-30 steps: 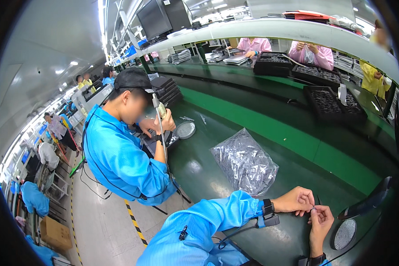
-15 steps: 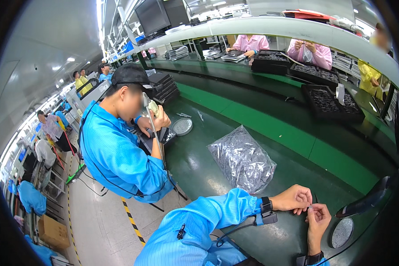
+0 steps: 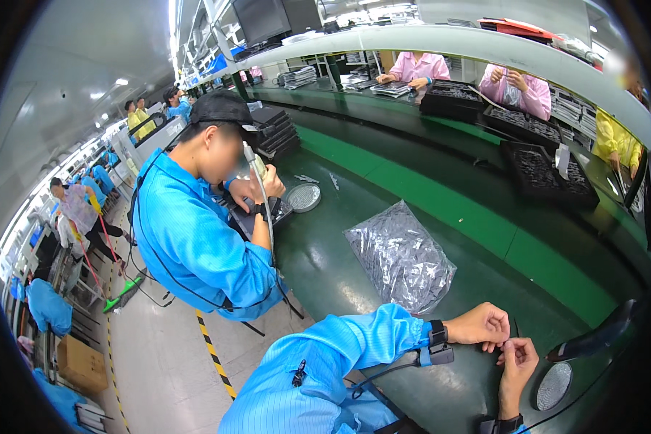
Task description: Assembling and inspecting small electronic components at an industrial workbench.
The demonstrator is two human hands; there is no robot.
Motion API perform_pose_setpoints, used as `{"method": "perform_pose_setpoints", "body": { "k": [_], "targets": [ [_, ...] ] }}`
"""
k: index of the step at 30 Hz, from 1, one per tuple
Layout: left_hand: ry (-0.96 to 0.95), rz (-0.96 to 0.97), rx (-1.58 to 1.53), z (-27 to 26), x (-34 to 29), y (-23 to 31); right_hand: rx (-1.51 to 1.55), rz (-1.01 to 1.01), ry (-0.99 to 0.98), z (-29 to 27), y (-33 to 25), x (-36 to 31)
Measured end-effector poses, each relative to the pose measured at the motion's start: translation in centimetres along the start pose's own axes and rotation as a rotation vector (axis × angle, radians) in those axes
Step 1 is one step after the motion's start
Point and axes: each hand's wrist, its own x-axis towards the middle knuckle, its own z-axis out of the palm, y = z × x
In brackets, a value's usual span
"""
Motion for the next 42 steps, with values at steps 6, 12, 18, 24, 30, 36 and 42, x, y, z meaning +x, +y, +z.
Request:
{"method": "perform_pose_setpoints", "body": {
  "k": [6,12,18,24,30,36,42],
  "targets": [
    [0.010,0.013,-0.024,0.1,0.0,0.0,-0.028,-0.024,0.019,0.0,0.1,-0.2],
    [0.012,0.014,-0.014,0.3,0.0,0.0,0.014,0.013,0.017,-0.2,0.2,-0.1],
    [0.033,0.033,-0.053,0.4,0.0,0.0,-0.006,0.004,0.012,-0.1,0.2,-0.1],
    [0.021,0.040,-0.036,0.2,0.0,0.0,0.021,-0.011,0.056,0.9,-0.9,-0.2],
    [0.052,0.032,-0.037,0.1,-0.1,-0.1,-0.035,-0.008,0.018,0.2,0.2,-0.1],
    [0.049,0.025,-0.032,0.4,0.0,0.3,-0.028,0.021,0.037,0.1,0.2,-0.1],
    [0.044,0.058,0.000,0.1,0.0,0.1,-0.025,0.012,0.019,-0.1,0.4,-0.1]
  ]
}}
